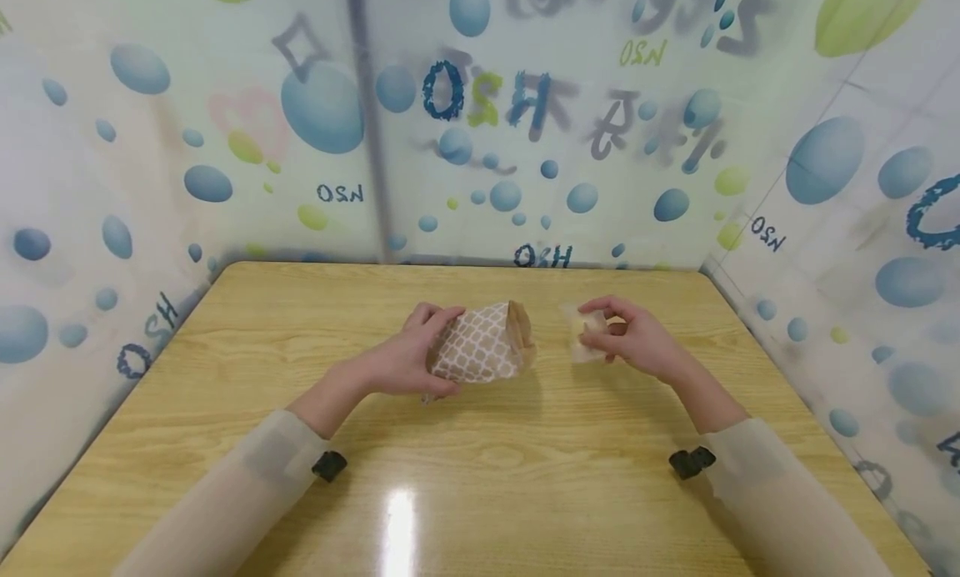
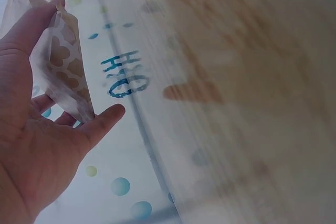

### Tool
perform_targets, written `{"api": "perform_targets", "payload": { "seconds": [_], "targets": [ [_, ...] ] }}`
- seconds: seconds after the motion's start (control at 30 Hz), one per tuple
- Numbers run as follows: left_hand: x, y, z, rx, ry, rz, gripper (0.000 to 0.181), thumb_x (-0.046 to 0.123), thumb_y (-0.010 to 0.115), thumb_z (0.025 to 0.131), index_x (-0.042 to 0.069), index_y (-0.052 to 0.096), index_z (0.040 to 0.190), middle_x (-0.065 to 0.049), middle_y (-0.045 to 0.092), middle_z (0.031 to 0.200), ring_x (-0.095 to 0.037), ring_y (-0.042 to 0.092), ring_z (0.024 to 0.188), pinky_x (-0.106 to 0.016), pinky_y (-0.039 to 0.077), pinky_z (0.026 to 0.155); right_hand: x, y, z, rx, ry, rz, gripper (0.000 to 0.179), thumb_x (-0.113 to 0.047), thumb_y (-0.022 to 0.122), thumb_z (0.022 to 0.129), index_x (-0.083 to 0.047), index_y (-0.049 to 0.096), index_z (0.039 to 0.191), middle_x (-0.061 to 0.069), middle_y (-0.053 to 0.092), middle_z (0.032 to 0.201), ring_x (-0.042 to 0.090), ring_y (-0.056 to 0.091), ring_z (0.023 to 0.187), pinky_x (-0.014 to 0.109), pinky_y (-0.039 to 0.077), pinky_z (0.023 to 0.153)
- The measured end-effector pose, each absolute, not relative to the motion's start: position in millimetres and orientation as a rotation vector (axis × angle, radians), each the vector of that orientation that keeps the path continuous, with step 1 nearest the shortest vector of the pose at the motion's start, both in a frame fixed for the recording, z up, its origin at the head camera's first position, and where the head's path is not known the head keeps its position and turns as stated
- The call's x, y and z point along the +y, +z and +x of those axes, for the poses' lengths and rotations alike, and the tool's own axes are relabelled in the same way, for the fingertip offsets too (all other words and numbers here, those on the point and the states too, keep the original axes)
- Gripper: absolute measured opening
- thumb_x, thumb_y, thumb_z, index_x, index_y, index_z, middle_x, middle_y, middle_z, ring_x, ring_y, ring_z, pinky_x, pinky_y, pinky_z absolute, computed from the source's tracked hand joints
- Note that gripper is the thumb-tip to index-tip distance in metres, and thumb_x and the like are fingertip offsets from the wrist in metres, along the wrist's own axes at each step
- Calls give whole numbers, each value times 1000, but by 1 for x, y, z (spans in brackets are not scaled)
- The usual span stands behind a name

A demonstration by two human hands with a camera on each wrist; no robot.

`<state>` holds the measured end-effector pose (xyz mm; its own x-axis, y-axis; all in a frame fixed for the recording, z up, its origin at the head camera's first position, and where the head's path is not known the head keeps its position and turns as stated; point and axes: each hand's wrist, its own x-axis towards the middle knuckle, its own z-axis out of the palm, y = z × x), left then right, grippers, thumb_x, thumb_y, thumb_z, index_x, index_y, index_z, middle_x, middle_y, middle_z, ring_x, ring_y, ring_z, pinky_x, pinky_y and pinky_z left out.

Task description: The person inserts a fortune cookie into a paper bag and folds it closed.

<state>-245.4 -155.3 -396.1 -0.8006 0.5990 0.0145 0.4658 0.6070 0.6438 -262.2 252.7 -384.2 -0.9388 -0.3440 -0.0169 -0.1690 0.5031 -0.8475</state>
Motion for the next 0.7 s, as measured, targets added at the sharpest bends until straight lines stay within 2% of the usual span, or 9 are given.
{"api": "perform_targets", "payload": {
  "seconds": [0.1, 0.23, 0.3, 0.37, 0.53, 0.7],
  "targets": [
    [-155, -397, -246, 2629, 972, 878, 119, 33, 96, 86, 19, 19, 176, -17, 27, 160, -37, 36, 148, -62, 41, 123, 247, -377, -255, 2519, -1486, -443, 47, -25, 77, 105, -12, 63, 148, 18, 64, 132, 12, 74, 90, 46, 66, 81],
    [-156, -397, -246, 2633, 976, 885, 118, 34, 95, 86, 19, 19, 175, -18, 28, 160, -37, 36, 148, -63, 41, 123, 238, -364, -244, 2483, -1549, -502, 46, -25, 70, 110, -9, 62, 152, 19, 59, 154, 8, 76, 104, 42, 66, 86],
    [-156, -397, -246, 2635, 977, 890, 118, 35, 95, 86, 19, 19, 175, -18, 28, 160, -37, 36, 148, -63, 41, 123, 233, -359, -239, 2474, -1564, -547, 44, -22, 67, 111, -7, 61, 153, 18, 56, 157, 9, 76, 104, 40, 66, 86],
    [-156, -397, -246, 2637, 979, 895, 118, 36, 95, 86, 18, 19, 175, -19, 28, 160, -38, 36, 147, -64, 41, 122, 228, -354, -235, 2460, -1579, -577, 44, -18, 67, 111, -7, 61, 153, 19, 58, 152, 11, 76, 101, 40, 67, 86],
    [-156, -396, -246, 2639, 986, 892, 118, 35, 96, 86, 14, 21, 175, -19, 31, 157, -37, 37, 145, -62, 41, 122, 216, -348, -231, 2462, -1599, -592, 44, -15, 75, 106, -11, 65, 148, 15, 62, 124, 16, 76, 90, 40, 68, 82],
    [-156, -396, -245, 2640, 989, 894, 118, 35, 96, 86, 13, 22, 175, -19, 31, 156, -36, 37, 145, -62, 41, 122, 206, -344, -229, 2536, -1552, -641, 40, -15, 79, 102, -10, 70, 141, 11, 67, 111, 16, 68, 78, 32, 63, 71]
  ]
}}
